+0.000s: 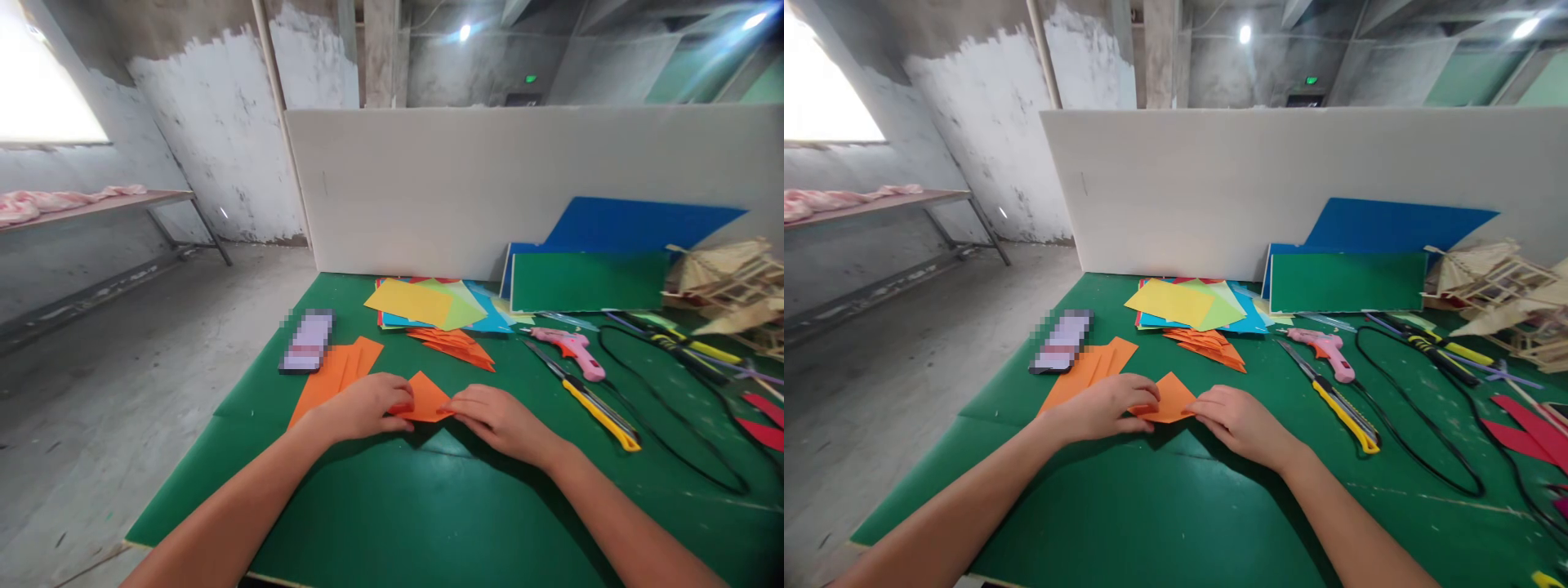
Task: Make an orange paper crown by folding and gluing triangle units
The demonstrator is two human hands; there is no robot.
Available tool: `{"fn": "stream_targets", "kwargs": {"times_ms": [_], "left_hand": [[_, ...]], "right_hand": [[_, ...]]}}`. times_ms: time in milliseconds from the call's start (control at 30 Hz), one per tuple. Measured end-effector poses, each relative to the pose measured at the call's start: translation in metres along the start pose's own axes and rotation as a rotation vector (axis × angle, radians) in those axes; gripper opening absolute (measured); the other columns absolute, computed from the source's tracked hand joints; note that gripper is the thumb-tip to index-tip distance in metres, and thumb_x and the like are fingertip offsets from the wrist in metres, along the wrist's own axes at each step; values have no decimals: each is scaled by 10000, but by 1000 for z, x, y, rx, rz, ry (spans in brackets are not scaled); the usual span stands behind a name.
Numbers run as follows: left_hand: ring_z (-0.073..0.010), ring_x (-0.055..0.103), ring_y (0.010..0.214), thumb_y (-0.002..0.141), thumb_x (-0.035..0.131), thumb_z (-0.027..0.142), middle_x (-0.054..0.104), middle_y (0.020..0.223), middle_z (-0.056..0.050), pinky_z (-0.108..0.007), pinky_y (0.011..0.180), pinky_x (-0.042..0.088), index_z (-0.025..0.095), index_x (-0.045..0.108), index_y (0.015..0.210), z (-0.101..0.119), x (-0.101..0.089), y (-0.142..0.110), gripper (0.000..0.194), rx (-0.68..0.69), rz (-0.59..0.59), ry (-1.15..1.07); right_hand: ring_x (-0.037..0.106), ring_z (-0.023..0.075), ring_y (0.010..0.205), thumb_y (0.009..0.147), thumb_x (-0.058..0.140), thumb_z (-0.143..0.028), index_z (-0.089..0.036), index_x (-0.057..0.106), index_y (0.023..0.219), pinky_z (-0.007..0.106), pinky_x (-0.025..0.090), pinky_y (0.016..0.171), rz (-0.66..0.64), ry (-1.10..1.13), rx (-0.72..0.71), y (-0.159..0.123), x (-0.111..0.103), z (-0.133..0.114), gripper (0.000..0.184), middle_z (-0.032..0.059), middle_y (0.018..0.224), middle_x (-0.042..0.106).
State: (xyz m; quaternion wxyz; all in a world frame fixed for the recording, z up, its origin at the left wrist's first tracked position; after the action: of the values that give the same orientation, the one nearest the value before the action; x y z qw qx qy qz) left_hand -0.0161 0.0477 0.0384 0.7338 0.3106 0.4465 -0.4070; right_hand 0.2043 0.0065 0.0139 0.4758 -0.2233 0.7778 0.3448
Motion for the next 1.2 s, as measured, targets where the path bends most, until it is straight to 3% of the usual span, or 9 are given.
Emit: {"fn": "stream_targets", "kwargs": {"times_ms": [100,200,300,400,633,800,1200], "left_hand": [[-184,613,882,914,484,334,662,961,-42,-262,767,435,197,710,837,-3,-2,1,275,-178,31,-7],[-186,601,794,873,545,361,652,823,-29,-254,660,404,187,696,746,-7,-4,0,263,-361,58,-2],[-181,579,705,818,611,373,631,724,-11,-243,564,344,182,656,748,-10,-5,-3,208,-526,58,-29],[-172,549,632,790,639,370,616,697,-1,-241,524,295,183,622,769,-11,-5,-4,189,-621,42,-46],[-178,549,653,766,643,360,605,682,-11,-245,531,298,180,596,631,-16,-6,-9,230,-605,20,-50],[-174,582,693,728,620,216,646,741,-13,-243,559,349,189,646,689,-25,-6,-16,54,-589,11,-87],[-169,575,783,751,533,173,640,856,-8,-239,621,370,204,600,817,-26,-8,-21,99,-467,-66,-32]], "right_hand": [[599,203,869,952,418,-237,-215,639,1073,343,478,775,42,49,115,1,3,4,253,76,954,684],[601,211,896,940,440,-252,-221,612,1126,345,472,778,60,98,281,2,9,8,255,75,972,677],[601,219,892,929,454,-271,-215,554,1231,341,460,763,60,116,411,6,14,9,323,74,941,673],[588,212,769,921,473,-321,-202,542,1259,315,437,675,50,103,488,10,18,7,365,46,779,639],[559,203,760,928,457,-310,-188,569,1236,282,400,643,30,93,503,14,18,5,350,52,798,594],[560,206,788,933,446,-286,-187,589,1217,279,398,660,9,85,493,13,20,7,333,62,825,590],[557,206,800,933,442,-273,-183,570,1253,286,405,676,15,92,489,12,24,8,357,65,832,587]]}}
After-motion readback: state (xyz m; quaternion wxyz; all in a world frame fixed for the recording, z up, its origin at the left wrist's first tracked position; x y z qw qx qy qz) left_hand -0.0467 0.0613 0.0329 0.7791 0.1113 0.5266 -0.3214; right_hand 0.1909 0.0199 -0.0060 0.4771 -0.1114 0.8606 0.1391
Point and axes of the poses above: each hand's wrist, its own y-axis towards the middle knuckle, its own x-axis out of the palm, z = x × y, the point moved 3 cm from there along y, towards the middle knuckle
